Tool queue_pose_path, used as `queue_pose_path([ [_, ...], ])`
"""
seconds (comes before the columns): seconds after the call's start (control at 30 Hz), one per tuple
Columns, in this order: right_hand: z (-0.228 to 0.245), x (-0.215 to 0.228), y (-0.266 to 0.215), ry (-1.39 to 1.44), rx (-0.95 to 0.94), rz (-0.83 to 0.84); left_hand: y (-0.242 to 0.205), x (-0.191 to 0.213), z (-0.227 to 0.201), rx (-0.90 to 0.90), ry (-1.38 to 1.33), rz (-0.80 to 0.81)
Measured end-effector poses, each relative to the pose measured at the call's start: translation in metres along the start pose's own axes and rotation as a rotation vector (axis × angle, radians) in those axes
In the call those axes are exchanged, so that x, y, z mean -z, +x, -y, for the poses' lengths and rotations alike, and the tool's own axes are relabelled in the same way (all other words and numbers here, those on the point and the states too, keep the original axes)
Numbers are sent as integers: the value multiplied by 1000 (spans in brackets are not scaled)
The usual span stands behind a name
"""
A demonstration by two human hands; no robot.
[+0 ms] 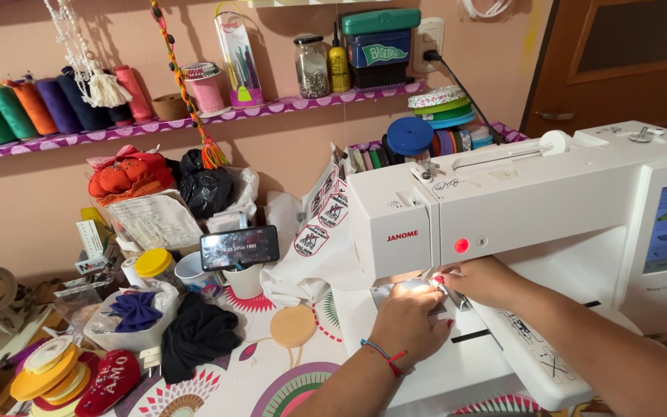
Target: Inserting a bobbin into a sewing machine and threading it through the bobbin case tension mechanism.
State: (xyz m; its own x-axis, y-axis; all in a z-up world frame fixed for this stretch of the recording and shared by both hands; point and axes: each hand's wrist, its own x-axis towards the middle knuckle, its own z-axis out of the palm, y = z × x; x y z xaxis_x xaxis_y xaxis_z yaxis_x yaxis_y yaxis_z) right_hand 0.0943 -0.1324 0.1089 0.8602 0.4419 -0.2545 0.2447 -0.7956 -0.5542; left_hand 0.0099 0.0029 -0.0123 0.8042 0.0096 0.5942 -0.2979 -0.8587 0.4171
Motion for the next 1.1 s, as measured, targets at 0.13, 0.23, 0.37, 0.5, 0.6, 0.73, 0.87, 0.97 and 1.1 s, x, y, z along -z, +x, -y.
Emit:
queue_pose_path([
  [0.13, -2, 5, -10, -143, 135, 9, -1, -2, -1, 46, -41, 25],
  [0.23, -31, 1, 14, -55, 137, -64, -2, 8, -7, -82, 30, -46],
  [0.37, -27, -9, 25, -364, 91, -90, -32, 42, -26, -218, 61, -29],
  [0.5, -28, -32, 37, -794, 556, -240, -69, 77, -26, -517, -73, -165],
  [0.6, -30, -46, 46, -990, 588, -289, -93, 107, -7, -630, -81, -263],
  [0.73, -50, -65, 74, -1011, 590, -397, -118, 146, 21, -539, -81, -246],
  [0.87, -52, -66, 75, -869, 692, -366, -139, 152, 67, -439, -104, -239],
  [0.97, -54, -64, 71, -967, 486, -247, -148, 154, 91, -232, -252, -144],
  [1.1, -55, -63, 67, -898, 645, -327, -149, 158, 105, -52, -203, 119],
])
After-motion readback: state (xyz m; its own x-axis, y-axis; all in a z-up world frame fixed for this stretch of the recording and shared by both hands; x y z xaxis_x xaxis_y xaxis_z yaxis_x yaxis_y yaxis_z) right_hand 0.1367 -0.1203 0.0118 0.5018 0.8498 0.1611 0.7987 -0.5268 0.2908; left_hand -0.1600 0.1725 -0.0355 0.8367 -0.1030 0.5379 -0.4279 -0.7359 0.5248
